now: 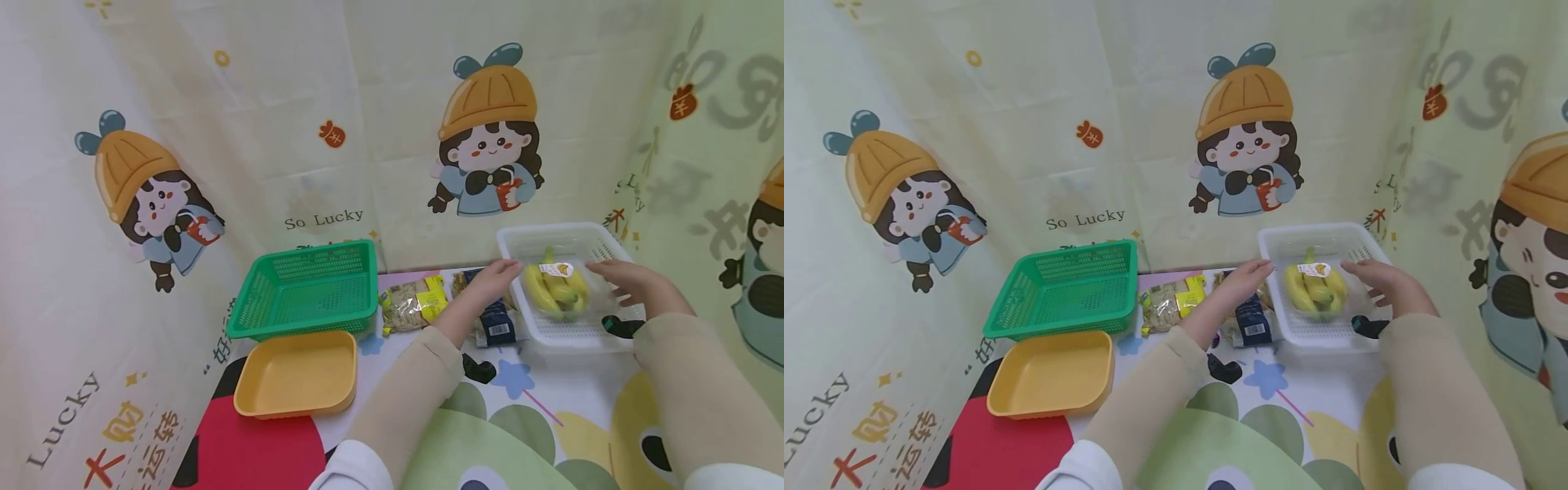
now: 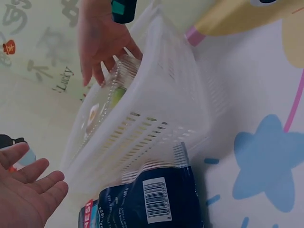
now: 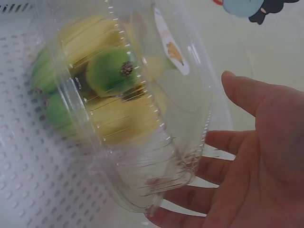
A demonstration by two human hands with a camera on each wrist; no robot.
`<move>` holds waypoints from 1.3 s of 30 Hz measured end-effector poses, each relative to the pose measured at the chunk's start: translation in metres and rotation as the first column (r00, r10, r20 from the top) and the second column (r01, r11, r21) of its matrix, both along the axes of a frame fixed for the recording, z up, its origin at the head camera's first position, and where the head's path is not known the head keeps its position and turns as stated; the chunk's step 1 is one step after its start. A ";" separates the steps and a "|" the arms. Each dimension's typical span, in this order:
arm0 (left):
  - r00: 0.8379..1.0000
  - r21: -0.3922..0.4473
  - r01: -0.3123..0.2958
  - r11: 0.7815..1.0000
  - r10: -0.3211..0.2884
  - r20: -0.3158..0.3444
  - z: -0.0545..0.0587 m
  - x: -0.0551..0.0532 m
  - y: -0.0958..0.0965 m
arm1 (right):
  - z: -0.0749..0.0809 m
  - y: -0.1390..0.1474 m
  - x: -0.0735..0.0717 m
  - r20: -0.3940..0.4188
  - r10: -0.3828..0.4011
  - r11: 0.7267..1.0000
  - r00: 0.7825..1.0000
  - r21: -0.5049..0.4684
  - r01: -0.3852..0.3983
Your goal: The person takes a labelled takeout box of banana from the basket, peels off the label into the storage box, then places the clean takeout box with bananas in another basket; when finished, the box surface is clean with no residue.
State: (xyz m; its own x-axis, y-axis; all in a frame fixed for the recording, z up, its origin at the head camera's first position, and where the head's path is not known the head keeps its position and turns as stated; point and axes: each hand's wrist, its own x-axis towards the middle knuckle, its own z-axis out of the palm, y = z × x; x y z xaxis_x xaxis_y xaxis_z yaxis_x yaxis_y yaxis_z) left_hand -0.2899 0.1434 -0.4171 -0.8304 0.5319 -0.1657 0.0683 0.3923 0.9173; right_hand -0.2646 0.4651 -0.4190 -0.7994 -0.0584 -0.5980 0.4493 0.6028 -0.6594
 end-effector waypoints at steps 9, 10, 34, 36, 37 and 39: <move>0.999 0.009 0.038 0.999 -0.038 -0.027 -0.005 0.001 0.009 | -0.012 0.004 -0.001 -0.027 -0.049 0.999 0.998 0.007 0.050; 0.999 0.007 0.036 0.999 -0.036 -0.026 -0.005 0.002 0.011 | -0.013 0.005 -0.001 -0.027 -0.054 0.999 0.998 0.003 0.054; 0.828 0.262 -0.508 0.821 0.382 0.410 -0.014 0.039 0.097 | -0.009 0.010 0.013 0.025 -0.143 0.988 0.989 -0.060 0.144; 0.802 0.291 -0.540 0.790 0.379 0.462 -0.016 0.039 0.100 | -0.009 0.010 0.014 0.030 -0.146 0.987 0.989 -0.060 0.148; 0.793 0.302 -0.550 0.778 0.375 0.480 -0.017 0.038 0.102 | -0.008 0.010 0.014 0.030 -0.144 0.988 0.989 -0.057 0.145; 0.775 0.311 -0.569 0.761 0.370 0.513 -0.019 0.037 0.103 | -0.008 0.010 0.014 0.030 -0.142 0.988 0.989 -0.058 0.144</move>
